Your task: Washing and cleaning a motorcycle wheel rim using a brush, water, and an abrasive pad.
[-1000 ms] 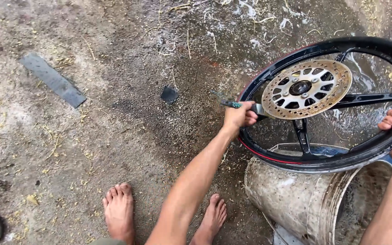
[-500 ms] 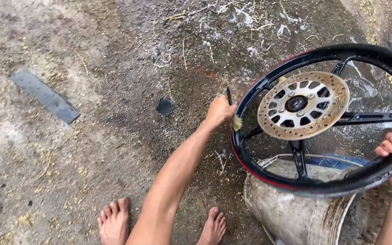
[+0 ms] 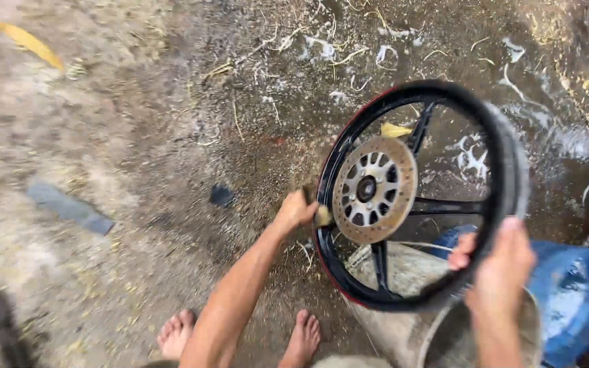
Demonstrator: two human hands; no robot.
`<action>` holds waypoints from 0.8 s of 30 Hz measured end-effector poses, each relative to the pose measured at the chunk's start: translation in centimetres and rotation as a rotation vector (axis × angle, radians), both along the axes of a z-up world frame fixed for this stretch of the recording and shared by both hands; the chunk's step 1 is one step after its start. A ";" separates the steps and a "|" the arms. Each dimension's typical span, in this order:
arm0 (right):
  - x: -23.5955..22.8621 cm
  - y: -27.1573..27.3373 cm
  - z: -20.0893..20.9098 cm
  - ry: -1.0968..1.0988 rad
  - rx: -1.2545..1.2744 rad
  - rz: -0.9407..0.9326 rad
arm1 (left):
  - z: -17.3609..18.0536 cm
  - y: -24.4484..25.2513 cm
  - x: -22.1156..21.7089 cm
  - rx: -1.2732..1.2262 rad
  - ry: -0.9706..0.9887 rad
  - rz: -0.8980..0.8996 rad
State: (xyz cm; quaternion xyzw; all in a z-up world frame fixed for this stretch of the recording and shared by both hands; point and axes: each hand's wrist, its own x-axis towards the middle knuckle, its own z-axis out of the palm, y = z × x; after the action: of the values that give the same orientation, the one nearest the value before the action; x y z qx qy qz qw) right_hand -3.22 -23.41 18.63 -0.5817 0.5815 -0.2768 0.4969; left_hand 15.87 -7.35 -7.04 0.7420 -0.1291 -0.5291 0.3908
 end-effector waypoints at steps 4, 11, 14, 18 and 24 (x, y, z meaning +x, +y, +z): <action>-0.5 2.1 -0.2 0.039 0.080 0.084 | 8.8 10.6 -3.3 0.244 0.060 0.349; 4.3 11.9 5.3 0.185 0.140 0.229 | 31.2 31.2 -5.0 0.541 0.049 0.570; 7.0 9.3 6.7 0.058 0.309 0.168 | 38.8 36.4 -5.7 0.226 -0.080 0.726; 8.8 6.1 18.0 0.253 0.407 0.206 | 44.5 38.9 -9.2 0.054 -0.228 0.906; 5.8 6.5 40.9 0.346 0.638 0.492 | 54.6 31.7 -4.1 -0.462 -0.763 0.598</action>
State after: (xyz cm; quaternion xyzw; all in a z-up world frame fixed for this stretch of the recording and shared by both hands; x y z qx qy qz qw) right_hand 2.55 -16.86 59.53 -0.5582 0.5565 0.1446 0.5981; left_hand 11.81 24.34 47.57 0.7808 -0.1580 -0.0455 0.6027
